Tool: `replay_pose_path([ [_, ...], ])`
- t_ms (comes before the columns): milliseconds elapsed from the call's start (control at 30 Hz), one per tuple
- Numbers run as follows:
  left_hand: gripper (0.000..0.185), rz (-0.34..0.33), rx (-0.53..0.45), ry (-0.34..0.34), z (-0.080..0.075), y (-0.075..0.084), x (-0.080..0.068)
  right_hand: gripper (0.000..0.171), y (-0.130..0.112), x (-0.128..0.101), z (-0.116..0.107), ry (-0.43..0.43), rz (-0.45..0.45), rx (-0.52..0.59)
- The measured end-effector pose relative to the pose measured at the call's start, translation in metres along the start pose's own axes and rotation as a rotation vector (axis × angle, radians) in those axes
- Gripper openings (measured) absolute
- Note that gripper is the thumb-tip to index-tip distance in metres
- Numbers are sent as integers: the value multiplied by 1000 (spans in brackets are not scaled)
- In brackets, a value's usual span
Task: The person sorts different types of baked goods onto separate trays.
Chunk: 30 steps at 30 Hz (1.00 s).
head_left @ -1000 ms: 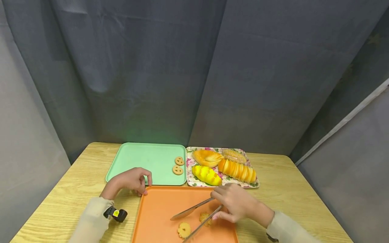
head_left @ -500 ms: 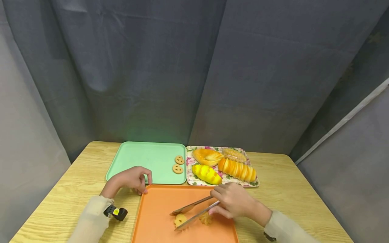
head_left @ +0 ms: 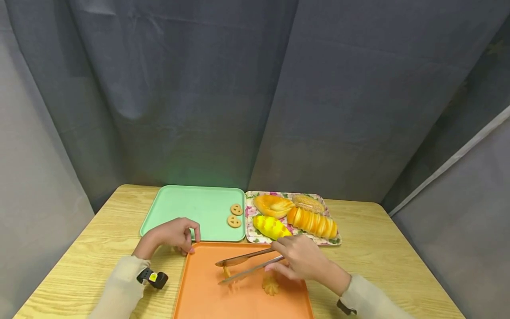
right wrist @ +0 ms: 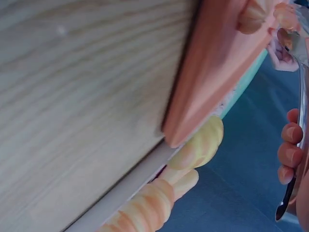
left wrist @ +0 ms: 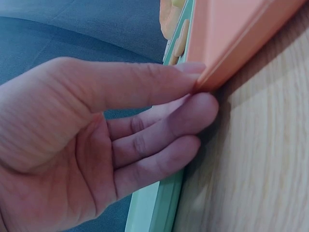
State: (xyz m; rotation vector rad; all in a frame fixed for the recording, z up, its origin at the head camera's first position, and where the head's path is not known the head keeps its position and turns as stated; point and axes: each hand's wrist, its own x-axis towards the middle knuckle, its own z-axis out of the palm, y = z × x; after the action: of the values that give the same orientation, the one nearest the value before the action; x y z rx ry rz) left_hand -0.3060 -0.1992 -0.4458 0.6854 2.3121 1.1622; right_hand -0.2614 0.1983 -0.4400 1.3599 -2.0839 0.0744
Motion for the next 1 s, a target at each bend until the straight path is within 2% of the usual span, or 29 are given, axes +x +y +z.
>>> replay_pose_path([
  [233, 18, -1, -3, -4, -1, 1, 1, 53, 1, 10, -2, 30, -2, -39],
  [800, 18, -3, 13, -8, -1, 0, 1, 54, -10, 27, 7, -53, -45, -38],
  [1000, 17, -2, 24, -5, 0, 0, 1, 50, -15, 31, 5, -88, -15, -38],
])
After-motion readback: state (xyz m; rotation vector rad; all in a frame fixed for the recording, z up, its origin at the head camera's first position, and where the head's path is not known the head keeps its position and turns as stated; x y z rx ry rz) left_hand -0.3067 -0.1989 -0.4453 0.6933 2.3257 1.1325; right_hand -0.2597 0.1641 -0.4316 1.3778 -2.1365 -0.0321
